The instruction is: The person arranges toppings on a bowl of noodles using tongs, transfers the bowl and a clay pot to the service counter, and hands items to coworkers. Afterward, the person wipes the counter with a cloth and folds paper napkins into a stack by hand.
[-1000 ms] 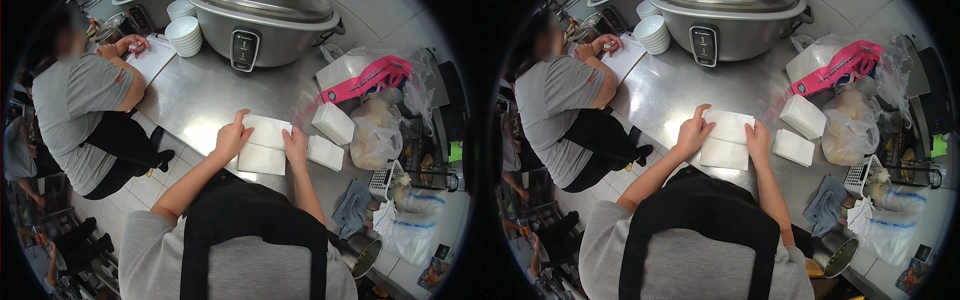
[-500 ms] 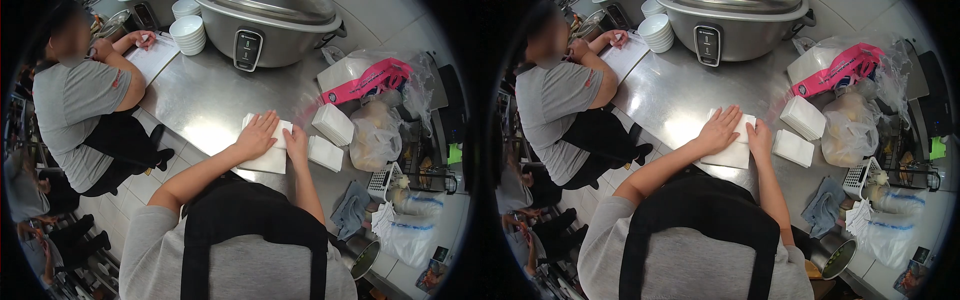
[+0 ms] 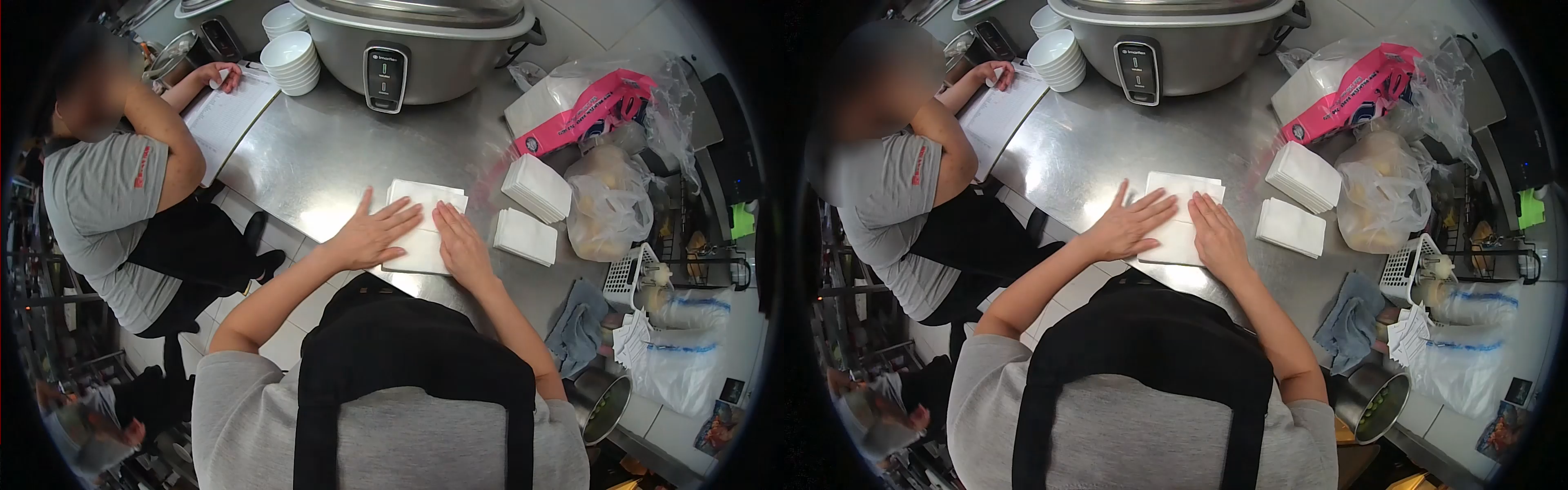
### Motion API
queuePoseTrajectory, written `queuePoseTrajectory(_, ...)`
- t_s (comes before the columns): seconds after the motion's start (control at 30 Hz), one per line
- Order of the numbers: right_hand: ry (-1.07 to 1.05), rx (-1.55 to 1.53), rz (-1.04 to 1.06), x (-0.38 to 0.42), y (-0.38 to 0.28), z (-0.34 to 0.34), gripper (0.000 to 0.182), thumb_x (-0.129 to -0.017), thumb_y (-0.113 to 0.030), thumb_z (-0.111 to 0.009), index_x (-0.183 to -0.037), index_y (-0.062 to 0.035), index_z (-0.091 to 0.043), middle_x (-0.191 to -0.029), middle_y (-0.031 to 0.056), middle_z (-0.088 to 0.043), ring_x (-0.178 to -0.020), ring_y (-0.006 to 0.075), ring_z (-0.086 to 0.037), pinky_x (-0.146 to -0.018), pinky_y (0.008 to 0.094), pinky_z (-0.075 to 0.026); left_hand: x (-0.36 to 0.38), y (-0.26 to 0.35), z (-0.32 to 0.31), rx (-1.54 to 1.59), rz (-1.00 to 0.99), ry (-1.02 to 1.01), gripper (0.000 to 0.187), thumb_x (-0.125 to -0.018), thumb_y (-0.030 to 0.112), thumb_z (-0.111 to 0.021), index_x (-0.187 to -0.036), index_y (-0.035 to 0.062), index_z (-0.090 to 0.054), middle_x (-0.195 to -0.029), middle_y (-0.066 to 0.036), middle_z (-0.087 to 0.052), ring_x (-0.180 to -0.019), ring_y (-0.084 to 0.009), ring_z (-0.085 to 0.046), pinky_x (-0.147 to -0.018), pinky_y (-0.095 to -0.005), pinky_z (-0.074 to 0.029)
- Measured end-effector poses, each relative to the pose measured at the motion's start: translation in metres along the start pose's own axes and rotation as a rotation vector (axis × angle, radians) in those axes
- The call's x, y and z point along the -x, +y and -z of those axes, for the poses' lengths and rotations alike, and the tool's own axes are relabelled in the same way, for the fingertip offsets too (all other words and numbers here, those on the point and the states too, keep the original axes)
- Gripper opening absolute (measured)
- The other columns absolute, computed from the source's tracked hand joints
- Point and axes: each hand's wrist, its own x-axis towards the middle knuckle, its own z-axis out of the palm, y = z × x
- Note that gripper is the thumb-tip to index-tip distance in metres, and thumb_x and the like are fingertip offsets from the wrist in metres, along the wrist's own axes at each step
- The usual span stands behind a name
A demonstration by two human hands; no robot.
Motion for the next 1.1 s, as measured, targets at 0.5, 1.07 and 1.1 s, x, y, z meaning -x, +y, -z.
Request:
queuePoseTrajectory(0.5, 0.371, -0.014, 0.095, 0.014, -0.005, 0.049, 0.027, -0.071, 0.002, -0.056, -0.097, -0.0024, -0.064, -0.107, 0.0095, -0.063, -0.104, 0.028, -0.057, -0.089, 0.0386, -0.044, -0.048, 0.044, 0.021, 1.951, 0.694, 0.289, 0.039, -0.089, 0.007, -0.052, -0.125, -0.0001, -0.04, -0.113, -0.013, -0.056, -0.094, -0.023, -0.062, -0.08, -0.033, -0.055)
queuePoseTrajectory(1.07, 0.679, -0.785, -0.828, 0.102, 0.128, 0.074, 0.044, -0.075, 0.011, -0.059, -0.117, 0.0029, -0.047, -0.094, 0.0079, -0.062, -0.081, 0.0115, -0.06, -0.072, 0.0235, -0.047, -0.19, 0.093, -0.039, 1.413, 0.408, 0.078, 0.039, -0.078, 0.0, -0.064, -0.112, 0.0015, -0.044, -0.066, -0.003, -0.056, -0.056, -0.0098, -0.056, -0.05, -0.0249, -0.051)
queuePoseTrajectory(1.1, 0.643, -0.733, -0.842, 0.104, 0.131, 0.07, 0.043, -0.075, 0.01, -0.06, -0.116, 0.0026, -0.048, -0.094, 0.0078, -0.062, -0.079, 0.0111, -0.06, -0.07, 0.0229, -0.047, -0.189, 0.093, -0.041, 1.411, 0.417, 0.079, 0.039, -0.078, 0.0, -0.064, -0.112, 0.0015, -0.044, -0.066, -0.003, -0.056, -0.056, -0.0098, -0.056, -0.05, -0.0249, -0.051)
